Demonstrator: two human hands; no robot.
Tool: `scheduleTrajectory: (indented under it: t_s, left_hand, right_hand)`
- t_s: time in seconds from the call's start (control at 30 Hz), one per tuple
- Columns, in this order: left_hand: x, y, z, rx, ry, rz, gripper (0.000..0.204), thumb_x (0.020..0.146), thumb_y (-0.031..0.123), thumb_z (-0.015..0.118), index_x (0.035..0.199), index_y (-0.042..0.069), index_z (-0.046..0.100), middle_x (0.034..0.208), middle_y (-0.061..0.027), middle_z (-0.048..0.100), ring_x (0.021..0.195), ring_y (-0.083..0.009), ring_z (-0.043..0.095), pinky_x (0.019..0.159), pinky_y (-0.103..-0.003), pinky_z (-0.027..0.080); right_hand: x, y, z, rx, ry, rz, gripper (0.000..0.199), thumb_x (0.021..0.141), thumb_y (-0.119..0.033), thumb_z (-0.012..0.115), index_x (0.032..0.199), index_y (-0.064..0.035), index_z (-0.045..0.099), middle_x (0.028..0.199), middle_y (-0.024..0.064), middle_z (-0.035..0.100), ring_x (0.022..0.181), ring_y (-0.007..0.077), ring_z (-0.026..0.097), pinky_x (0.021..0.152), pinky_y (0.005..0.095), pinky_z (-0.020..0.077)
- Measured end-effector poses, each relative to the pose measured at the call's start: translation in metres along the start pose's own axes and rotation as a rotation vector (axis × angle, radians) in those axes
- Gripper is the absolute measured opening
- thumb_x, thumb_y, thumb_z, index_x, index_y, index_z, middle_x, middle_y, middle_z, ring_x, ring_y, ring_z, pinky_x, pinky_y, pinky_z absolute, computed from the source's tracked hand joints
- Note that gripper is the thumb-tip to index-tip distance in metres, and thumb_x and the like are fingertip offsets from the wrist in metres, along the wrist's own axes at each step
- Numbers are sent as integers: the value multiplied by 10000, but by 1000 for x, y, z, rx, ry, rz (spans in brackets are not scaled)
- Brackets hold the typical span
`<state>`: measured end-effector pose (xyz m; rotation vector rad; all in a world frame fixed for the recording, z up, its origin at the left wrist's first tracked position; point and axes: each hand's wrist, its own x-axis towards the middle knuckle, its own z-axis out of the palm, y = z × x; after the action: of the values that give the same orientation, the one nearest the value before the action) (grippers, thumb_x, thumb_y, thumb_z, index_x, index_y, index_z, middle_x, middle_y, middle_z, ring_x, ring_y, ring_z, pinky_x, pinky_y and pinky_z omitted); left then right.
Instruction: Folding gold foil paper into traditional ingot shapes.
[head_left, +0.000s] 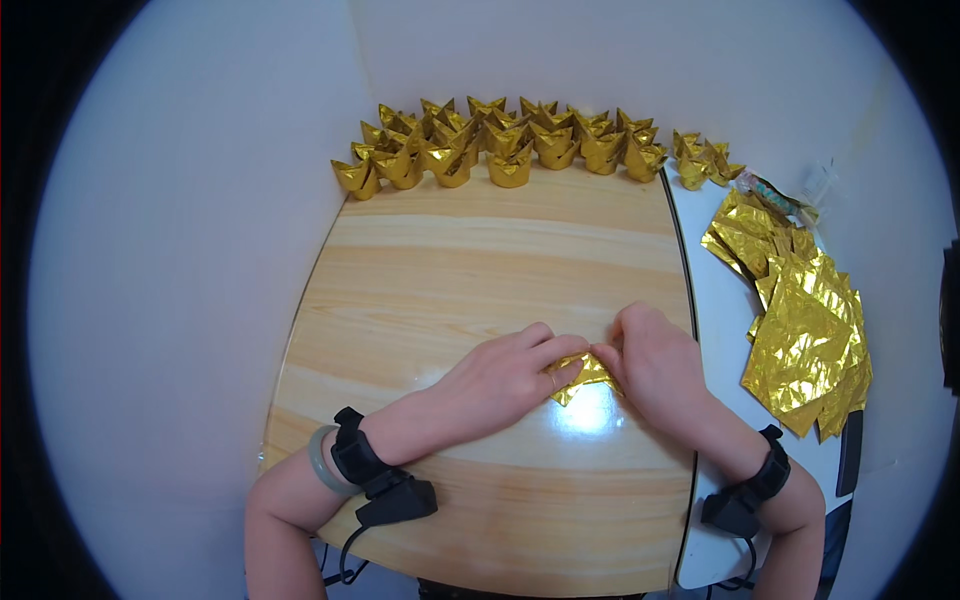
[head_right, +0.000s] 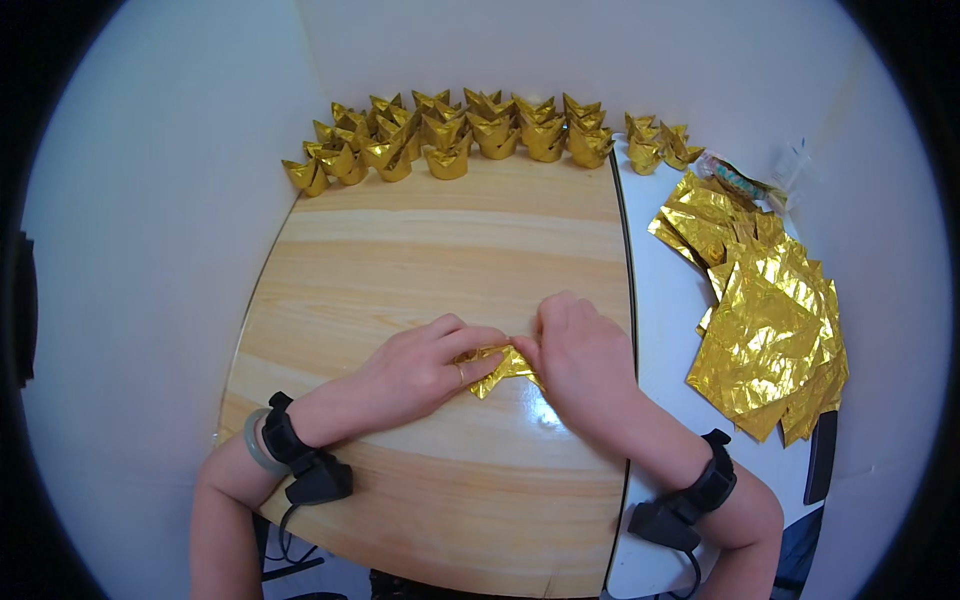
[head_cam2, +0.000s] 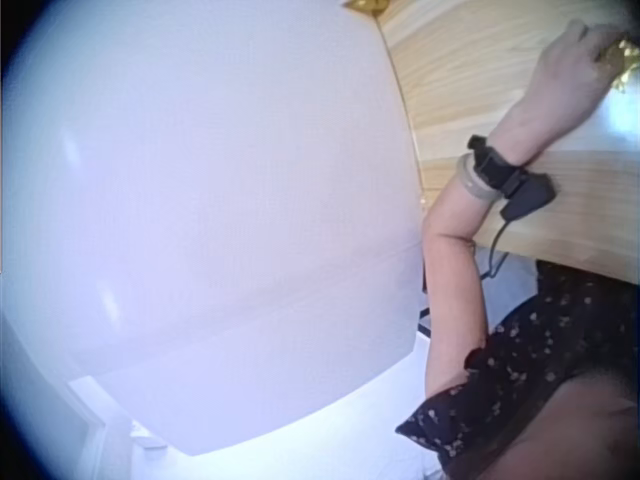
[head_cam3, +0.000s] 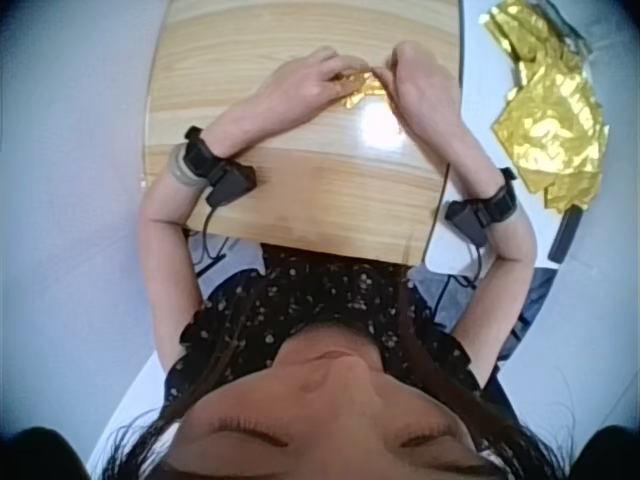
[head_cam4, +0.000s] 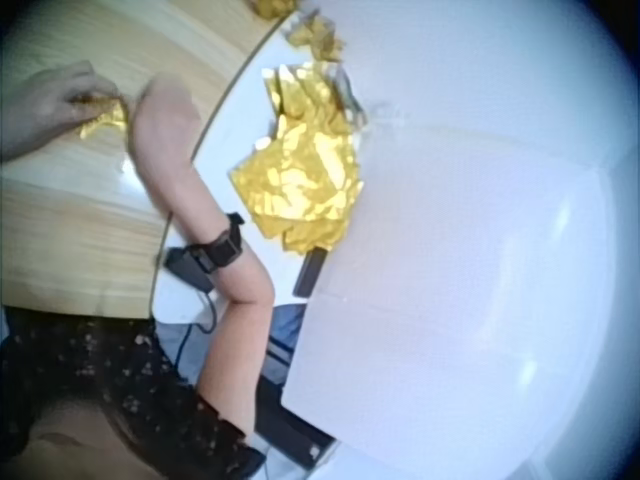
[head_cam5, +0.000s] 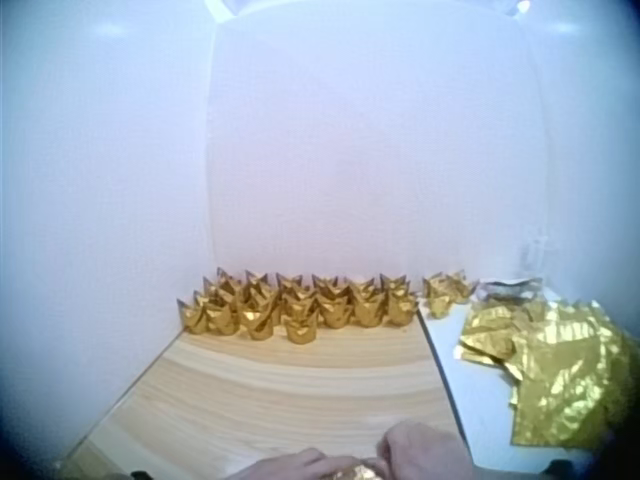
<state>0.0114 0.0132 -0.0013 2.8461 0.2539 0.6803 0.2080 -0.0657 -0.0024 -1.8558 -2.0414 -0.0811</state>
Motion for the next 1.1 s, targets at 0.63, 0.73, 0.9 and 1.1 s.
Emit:
scheduleTrajectory:
  t_s: [0.63, 0.73, 0.9, 1.1]
  left_hand:
    - [-3, -9, -1, 29, -13, 83, 247, 752, 176, 662, 988, 180, 733, 1248, 46, 621, 904, -194, 571, 717, -295, 517]
    - [-5, -17, -5, 68, 78, 134, 206, 720, 172, 688, 918, 169, 745, 1217, 31, 624, 920, -219, 562, 785, -336, 486]
    - [-7, -13, -6, -61, 68, -171, 188, 645, 175, 777, 812, 123, 711, 1129, -39, 596, 1044, -271, 491, 899, -376, 417]
    - [-5, -2, -2, -220, -39, -404, 345, 661, 283, 817, 919, 118, 658, 1268, -68, 511, 1190, -302, 381, 1032, -425, 286]
  right_hand:
    - [-3, 25, -46, 250, -355, 226, 308, 847, -311, 682, 953, -51, 555, 764, 85, 627, 714, 303, 621, 650, 390, 495]
    - [-3, 20, -54, 444, -531, 125, 309, 836, -252, 701, 1008, -42, 552, 666, 69, 609, 621, 286, 614, 625, 366, 489]
    - [-4, 10, -48, 666, -596, 85, 336, 795, -138, 721, 1056, -38, 533, 745, 69, 598, 664, 221, 595, 631, 326, 477]
    - [-1, 8, -46, 712, -565, -79, 359, 769, -28, 726, 1100, -83, 596, 887, 23, 560, 804, 137, 561, 704, 269, 466]
